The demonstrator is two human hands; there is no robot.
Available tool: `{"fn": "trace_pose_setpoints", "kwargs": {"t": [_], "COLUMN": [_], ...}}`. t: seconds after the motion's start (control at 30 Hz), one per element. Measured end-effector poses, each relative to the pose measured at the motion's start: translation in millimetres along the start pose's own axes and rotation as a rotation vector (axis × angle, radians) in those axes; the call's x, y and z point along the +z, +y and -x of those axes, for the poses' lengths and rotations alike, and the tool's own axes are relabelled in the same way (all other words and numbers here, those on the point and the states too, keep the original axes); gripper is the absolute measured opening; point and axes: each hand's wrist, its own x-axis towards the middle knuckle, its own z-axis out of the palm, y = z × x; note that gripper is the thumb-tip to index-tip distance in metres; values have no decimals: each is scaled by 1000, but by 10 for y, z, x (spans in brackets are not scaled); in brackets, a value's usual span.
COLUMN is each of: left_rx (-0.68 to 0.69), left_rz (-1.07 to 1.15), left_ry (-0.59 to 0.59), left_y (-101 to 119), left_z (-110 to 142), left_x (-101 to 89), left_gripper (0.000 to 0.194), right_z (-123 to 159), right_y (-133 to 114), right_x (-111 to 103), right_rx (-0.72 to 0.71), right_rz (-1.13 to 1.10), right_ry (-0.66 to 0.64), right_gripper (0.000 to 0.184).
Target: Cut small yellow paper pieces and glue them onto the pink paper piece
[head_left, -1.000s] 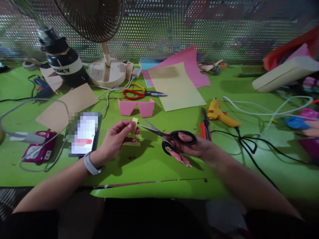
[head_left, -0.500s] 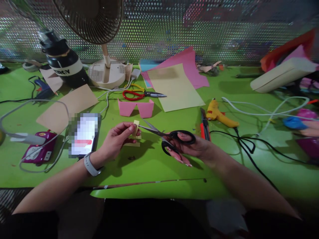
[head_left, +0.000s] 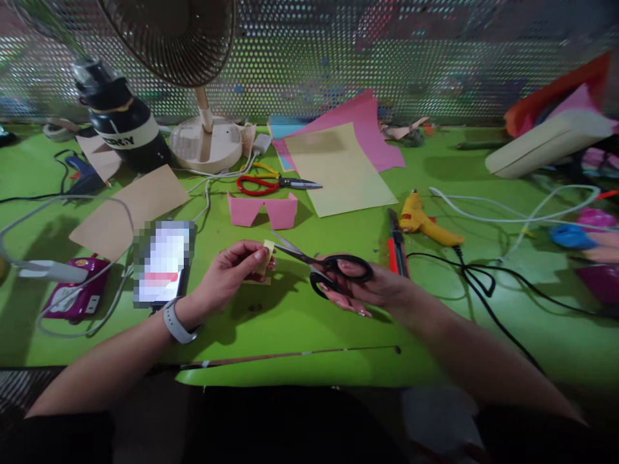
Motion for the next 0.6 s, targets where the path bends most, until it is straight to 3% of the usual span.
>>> {"fn": "trace_pose_setpoints", "kwargs": {"t": [0.17, 0.4, 0.6], "left_rx": [-10, -18, -48], "left_rz": [-3, -30, -508], "left_ry": [17, 8, -68], "left_y": [14, 51, 57], "left_z": [-12, -18, -55], "left_x": [-10, -32, -141], "left_gripper": [32, 31, 29], "right_z": [-26, -33, -44], "right_y": [39, -8, -91], "right_x": [-14, -49, -64], "right_rx": [-44, -81, -161], "right_rz": [25, -20, 23], "right_ry": [94, -5, 147], "right_gripper": [49, 46, 51]}}
